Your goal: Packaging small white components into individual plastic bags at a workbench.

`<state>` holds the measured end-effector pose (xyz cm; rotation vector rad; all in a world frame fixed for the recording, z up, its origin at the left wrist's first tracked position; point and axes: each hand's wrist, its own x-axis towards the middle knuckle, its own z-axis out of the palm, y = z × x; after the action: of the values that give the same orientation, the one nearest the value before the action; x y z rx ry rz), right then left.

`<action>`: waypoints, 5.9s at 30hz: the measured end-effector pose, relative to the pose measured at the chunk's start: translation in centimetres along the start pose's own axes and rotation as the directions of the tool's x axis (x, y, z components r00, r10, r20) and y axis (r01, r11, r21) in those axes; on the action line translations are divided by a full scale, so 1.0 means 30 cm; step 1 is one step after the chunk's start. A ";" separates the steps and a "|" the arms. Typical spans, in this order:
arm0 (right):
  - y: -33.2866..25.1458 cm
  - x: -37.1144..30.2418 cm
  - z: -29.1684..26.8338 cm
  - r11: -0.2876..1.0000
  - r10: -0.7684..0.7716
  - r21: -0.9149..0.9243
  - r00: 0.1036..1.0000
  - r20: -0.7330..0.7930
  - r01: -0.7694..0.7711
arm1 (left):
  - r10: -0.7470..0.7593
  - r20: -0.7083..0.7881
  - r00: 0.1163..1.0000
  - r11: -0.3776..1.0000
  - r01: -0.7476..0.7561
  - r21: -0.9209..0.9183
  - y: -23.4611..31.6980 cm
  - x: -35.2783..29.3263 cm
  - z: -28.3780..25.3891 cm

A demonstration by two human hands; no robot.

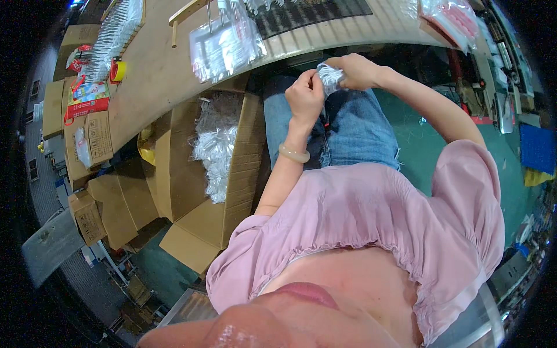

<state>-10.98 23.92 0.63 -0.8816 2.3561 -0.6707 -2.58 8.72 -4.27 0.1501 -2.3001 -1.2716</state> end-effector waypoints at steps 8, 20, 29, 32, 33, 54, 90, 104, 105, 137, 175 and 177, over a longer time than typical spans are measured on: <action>-0.028 0.015 -0.040 0.964 -0.073 -0.250 0.996 0.060 0.086 | 0.002 -0.004 1.000 1.000 -0.002 -0.007 -0.016 0.009 -0.008; 0.043 -0.011 0.011 0.906 -0.173 -0.415 0.967 -0.185 0.083 | 0.051 0.068 0.996 0.999 -0.050 -0.017 -0.043 -0.020 -0.020; -0.015 -0.051 -0.033 0.564 -0.715 -0.652 0.695 -0.078 0.507 | 0.003 0.148 0.989 0.998 0.007 -0.068 -0.031 0.007 -0.067; 0.095 -0.001 -0.019 0.511 -0.715 -0.654 0.698 0.037 0.558 | 0.063 0.254 0.965 0.995 -0.040 -0.096 -0.013 0.031 -0.104; 0.129 0.006 -0.012 0.487 -0.710 -0.652 0.698 0.092 0.581 | 0.133 0.319 0.938 0.989 -0.103 -0.110 -0.005 0.041 -0.117; 0.022 0.001 0.021 0.920 -0.143 0.311 0.943 -0.300 0.238 | 0.136 0.362 0.922 0.970 -0.198 0.140 -0.081 0.115 -0.334; -0.034 0.085 0.196 0.857 -0.415 0.120 0.810 -0.414 0.500 | -0.395 -0.092 0.914 0.917 0.387 -0.094 -0.115 -0.004 -0.788; -0.189 0.079 0.232 0.777 -0.274 0.475 0.902 -0.335 0.413 | 0.091 -0.090 0.992 0.799 -0.019 0.601 -0.357 0.618 -0.342; -0.181 0.076 0.228 0.777 -0.270 0.483 0.907 -0.323 0.403 | 0.072 -0.069 0.995 0.778 -0.013 0.629 -0.363 0.626 -0.331; -0.134 0.055 0.105 0.504 -0.238 0.829 0.962 -0.136 0.242 | -0.333 0.476 0.814 0.446 0.580 -0.682 0.021 0.027 -0.235; 0.072 0.499 -0.143 0.897 0.027 0.094 0.160 -0.987 0.432 | -0.157 0.081 0.984 0.986 0.160 -0.043 0.000 -0.030 -0.215; 0.044 0.388 -0.123 0.913 -0.011 0.068 0.190 -0.982 0.401 | -0.067 0.055 0.996 0.997 0.068 -0.020 -0.018 -0.008 -0.192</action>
<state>-21.37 17.59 -0.95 -0.6808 2.9757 -2.2655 0.29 4.11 -2.30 0.1896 -2.3449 -1.3494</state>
